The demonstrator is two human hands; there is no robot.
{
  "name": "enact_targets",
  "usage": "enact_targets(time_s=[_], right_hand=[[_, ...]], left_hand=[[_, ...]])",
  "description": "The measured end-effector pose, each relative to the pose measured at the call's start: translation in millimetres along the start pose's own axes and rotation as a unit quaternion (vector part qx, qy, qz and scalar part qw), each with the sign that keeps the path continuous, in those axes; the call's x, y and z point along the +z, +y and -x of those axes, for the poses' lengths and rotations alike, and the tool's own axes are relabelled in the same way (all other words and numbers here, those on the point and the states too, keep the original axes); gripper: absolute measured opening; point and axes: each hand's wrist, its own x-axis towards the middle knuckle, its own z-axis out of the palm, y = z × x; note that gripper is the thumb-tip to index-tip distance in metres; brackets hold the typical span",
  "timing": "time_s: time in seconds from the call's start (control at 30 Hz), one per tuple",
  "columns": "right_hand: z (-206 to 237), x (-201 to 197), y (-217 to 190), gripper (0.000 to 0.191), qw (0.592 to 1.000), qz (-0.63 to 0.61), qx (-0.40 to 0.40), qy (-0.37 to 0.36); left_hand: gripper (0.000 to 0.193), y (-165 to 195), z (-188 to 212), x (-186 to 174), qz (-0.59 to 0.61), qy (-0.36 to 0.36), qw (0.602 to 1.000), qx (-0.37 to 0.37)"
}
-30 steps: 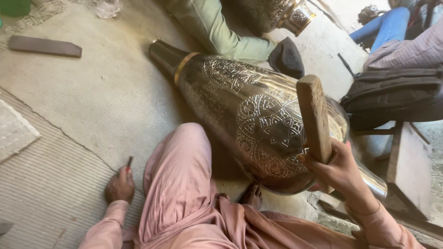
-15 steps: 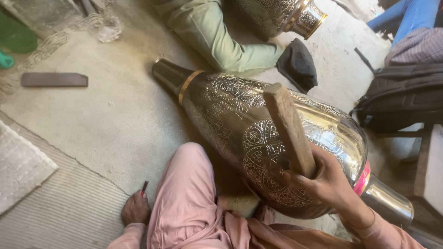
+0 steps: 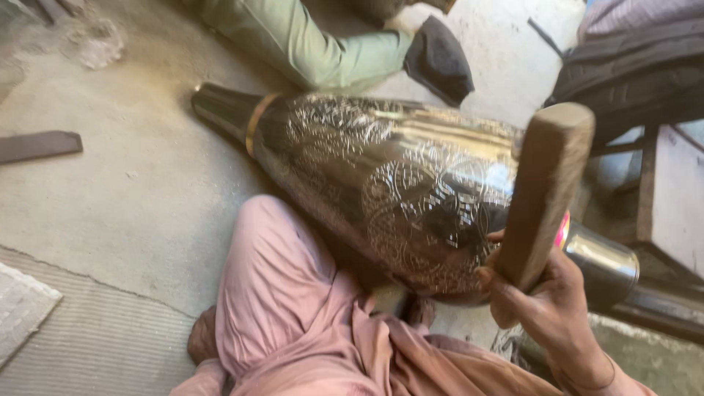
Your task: The person sits on the floor and uses a hammer and chisel to engrave intricate patterns onto a large metal vase. They repeatedly strike the chisel with the hammer to create detailed designs on the vase's surface.
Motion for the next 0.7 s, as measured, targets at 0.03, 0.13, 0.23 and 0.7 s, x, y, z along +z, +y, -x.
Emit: enact_targets(time_s=[0.03,0.13,0.23,0.7], right_hand=[[7,-1,1,0.047,1.000,-0.004,0.007,0.002],[22,-1,5,0.044,0.999,-0.027,0.017,0.015],[37,0,7,0.042,0.998,-0.044,0.047,0.020],[114,1,-6,0.034,0.989,-0.100,0.007,0.111]], left_hand=[[0.032,-3,5,-2,0.003,-0.002,1.000,0.001],[0.034,-7,4,5,0.004,-0.006,1.000,0.008],[0.035,-12,-2,11,0.010,-0.006,1.000,0.011],[0.041,0,-28,1,0.111,-0.047,0.990,-0.072]])
